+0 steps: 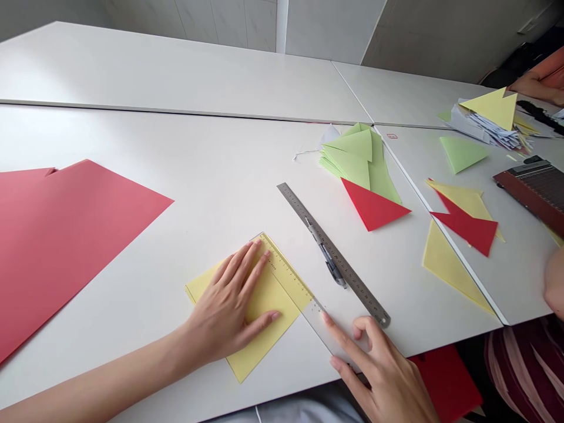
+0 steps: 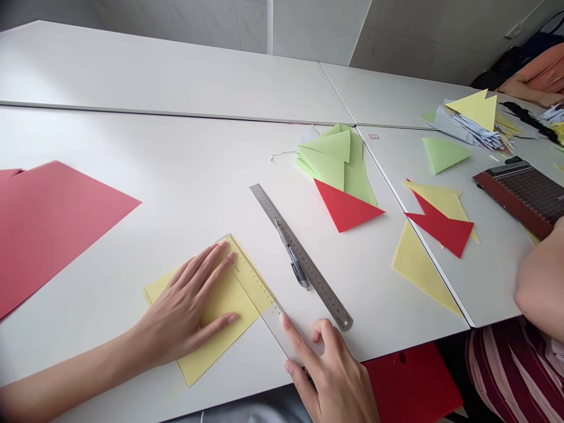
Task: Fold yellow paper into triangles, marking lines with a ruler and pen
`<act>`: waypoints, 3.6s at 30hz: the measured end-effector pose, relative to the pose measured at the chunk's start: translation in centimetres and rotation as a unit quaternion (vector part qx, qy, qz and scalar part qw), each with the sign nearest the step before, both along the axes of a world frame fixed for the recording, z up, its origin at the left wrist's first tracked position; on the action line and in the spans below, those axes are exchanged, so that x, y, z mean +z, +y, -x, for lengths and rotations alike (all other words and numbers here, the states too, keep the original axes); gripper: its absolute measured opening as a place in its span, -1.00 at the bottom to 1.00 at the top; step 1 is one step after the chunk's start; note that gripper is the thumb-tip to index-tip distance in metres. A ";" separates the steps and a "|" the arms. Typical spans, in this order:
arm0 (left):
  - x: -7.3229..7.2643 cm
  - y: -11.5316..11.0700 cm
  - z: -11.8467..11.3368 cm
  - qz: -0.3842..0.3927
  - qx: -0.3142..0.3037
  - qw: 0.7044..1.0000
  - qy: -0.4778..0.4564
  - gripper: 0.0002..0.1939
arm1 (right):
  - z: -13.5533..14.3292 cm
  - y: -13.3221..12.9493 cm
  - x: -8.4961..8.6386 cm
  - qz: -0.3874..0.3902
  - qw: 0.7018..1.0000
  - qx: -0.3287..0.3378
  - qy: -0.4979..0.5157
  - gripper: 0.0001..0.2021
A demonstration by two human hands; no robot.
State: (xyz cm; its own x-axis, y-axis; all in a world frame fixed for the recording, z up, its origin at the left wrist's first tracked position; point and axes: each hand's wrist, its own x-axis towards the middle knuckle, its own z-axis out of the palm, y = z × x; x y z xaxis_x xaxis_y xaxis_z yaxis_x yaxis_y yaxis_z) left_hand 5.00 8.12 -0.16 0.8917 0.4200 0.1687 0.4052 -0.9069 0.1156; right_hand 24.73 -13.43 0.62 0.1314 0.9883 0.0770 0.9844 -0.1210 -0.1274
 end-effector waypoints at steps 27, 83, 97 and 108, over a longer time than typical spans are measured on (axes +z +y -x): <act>-0.1 0.4 -0.8 0.011 -0.011 1.000 -0.024 -0.14 | 0.1 0.2 1.4 0.045 0.998 -0.024 0.027 -0.54; -0.1 0.3 -0.6 0.021 -0.016 1.000 -0.013 -0.27 | -0.5 -0.1 0.9 0.036 0.999 0.001 0.038 -0.54; -0.2 -0.2 0.0 -0.003 -0.009 1.000 0.001 -0.22 | -0.5 -0.4 -1.1 -0.013 1.000 0.021 -0.001 -0.53; 0.0 -0.3 0.1 0.003 -0.011 1.000 -0.006 -0.21 | -0.5 -0.1 -1.0 -0.020 0.999 0.026 -0.035 -0.54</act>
State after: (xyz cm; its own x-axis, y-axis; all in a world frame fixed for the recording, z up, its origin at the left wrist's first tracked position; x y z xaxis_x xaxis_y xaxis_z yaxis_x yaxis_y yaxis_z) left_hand 4.87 7.82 -0.17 0.8988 0.4016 0.1759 0.3840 -0.9147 0.1263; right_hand 25.19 -13.58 -0.38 0.0724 0.9896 0.1246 0.9959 -0.0650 -0.0621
